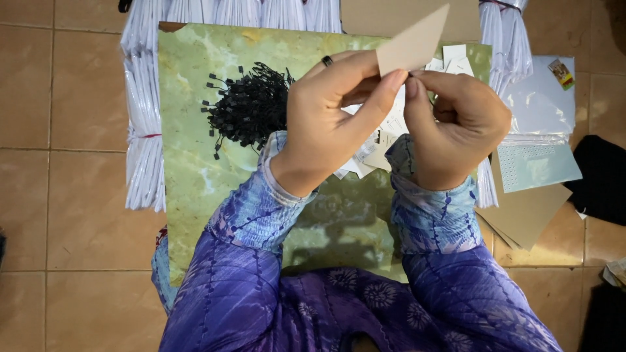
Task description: The person sits on the floor at a low table and assembles product tags by hand. They pick up small white paper tags and black plastic fasteners, then thread the fasteners through the tags to create a finished assembly.
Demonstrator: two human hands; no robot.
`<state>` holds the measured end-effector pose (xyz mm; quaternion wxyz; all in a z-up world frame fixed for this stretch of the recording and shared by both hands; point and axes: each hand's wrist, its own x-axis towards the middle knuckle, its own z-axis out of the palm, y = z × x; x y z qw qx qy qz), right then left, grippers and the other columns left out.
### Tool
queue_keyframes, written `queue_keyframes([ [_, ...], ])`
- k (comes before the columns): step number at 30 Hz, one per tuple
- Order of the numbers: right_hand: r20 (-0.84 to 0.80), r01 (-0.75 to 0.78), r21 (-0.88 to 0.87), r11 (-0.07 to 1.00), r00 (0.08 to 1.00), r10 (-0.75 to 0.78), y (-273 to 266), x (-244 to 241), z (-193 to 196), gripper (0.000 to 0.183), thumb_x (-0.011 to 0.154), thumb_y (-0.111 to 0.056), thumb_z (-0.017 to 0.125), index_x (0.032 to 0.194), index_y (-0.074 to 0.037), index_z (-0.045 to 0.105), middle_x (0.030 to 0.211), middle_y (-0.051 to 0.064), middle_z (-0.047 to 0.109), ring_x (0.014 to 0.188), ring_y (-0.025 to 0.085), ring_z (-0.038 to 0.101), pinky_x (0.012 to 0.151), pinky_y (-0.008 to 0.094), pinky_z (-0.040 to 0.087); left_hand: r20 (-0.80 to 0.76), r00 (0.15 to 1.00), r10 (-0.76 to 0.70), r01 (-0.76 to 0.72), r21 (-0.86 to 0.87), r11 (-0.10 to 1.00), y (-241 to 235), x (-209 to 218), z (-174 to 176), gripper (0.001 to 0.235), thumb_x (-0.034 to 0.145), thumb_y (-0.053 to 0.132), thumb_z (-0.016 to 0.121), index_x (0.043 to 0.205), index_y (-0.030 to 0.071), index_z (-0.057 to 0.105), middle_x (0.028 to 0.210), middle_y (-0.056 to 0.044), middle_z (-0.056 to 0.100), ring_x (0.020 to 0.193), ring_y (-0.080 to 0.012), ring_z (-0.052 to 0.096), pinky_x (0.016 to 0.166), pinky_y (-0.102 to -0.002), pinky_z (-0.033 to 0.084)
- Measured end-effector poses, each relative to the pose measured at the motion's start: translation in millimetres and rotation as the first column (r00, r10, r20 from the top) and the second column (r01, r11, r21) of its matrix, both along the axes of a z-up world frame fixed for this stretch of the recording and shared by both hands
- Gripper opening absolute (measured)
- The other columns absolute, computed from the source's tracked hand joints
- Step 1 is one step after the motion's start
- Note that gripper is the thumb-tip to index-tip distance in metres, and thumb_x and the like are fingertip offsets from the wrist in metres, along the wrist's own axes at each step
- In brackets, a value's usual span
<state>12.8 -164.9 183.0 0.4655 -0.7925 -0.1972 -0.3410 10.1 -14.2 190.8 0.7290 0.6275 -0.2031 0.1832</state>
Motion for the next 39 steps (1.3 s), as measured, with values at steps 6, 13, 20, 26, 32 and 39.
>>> queue_keyframes([
  [6, 0.059, 0.152, 0.019, 0.988, 0.987, -0.153, -3.9, 4.8, -12.8, 0.031, 0.090, 0.012, 0.079, 0.073, -0.002, 0.056, 0.061, 0.005, 0.039, 0.060, 0.015, 0.031, 0.057, 0.034, 0.025, 0.041, 0.996, -0.085, 0.081, 0.104, 0.991, 3.6, -2.7, -1.7, 0.026, 0.104, -0.003, 0.065, 0.128, 0.006, 0.067, 0.130, -0.015, 0.066, 0.124, -0.0245, 0.071, 0.109, -0.032, 0.067],
  [13, 0.185, 0.119, -0.073, 0.990, 0.977, -0.104, -10.5, 9.0, -15.8, 0.015, 0.097, 0.010, 0.067, 0.086, 0.002, 0.071, 0.070, 0.008, 0.051, 0.067, 0.021, 0.040, 0.064, 0.038, 0.032, 0.137, 0.984, -0.111, 0.086, 0.176, 0.981, 12.9, 0.9, 1.2, 0.029, 0.105, -0.001, 0.052, 0.128, 0.006, 0.069, 0.137, -0.014, 0.068, 0.134, -0.0318, 0.069, 0.120, -0.045, 0.062],
  [20, 0.157, 0.150, -0.092, 0.984, 0.978, -0.135, -4.7, 4.5, -16.6, 0.007, 0.094, 0.006, 0.077, 0.089, 0.002, 0.075, 0.068, 0.006, 0.036, 0.064, 0.020, 0.035, 0.060, 0.037, 0.024, -0.010, 0.999, -0.032, 0.032, 0.027, 0.999, 12.2, 0.3, 3.0, 0.020, 0.102, 0.005, 0.075, 0.121, 0.007, 0.071, 0.121, -0.008, 0.075, 0.117, -0.0187, 0.075, 0.109, -0.031, 0.065],
  [26, 0.169, 0.080, -0.116, 0.990, 0.984, -0.060, -10.3, 11.3, -27.3, 0.008, 0.092, 0.007, 0.084, 0.096, 0.004, 0.078, 0.072, 0.006, 0.036, 0.062, 0.020, 0.035, 0.056, 0.035, 0.023, 0.041, 0.999, 0.014, -0.021, 0.171, 0.985, 21.7, 10.9, 0.5, 0.014, 0.099, 0.014, 0.076, 0.113, 0.012, 0.075, 0.111, -0.006, 0.073, 0.108, -0.0189, 0.072, 0.099, -0.032, 0.062],
  [32, 0.114, 0.031, -0.210, 0.977, 0.993, -0.007, -6.5, 13.4, -11.5, 0.007, 0.099, -0.001, 0.079, 0.095, 0.004, 0.078, 0.068, 0.007, 0.040, 0.062, 0.020, 0.036, 0.058, 0.036, 0.025, 0.174, 0.983, 0.051, -0.094, 0.249, 0.964, 26.6, 12.9, 10.4, 0.008, 0.101, 0.012, 0.070, 0.104, 0.004, 0.072, 0.099, -0.009, 0.069, 0.096, -0.0232, 0.069, 0.087, -0.035, 0.057],
  [39, -0.313, -0.351, -0.235, 0.906, 0.910, 0.271, -33.7, 23.4, 7.5, 0.042, 0.115, -0.031, 0.054, 0.124, 0.004, 0.075, 0.082, 0.009, 0.052, 0.077, 0.021, 0.049, 0.072, 0.036, 0.036, 0.107, 0.980, 0.169, -0.190, 0.244, 0.951, 38.5, 10.8, 12.0, 0.013, 0.106, 0.016, 0.063, 0.107, 0.006, 0.071, 0.105, -0.005, 0.075, 0.101, -0.0202, 0.074, 0.093, -0.033, 0.058],
])
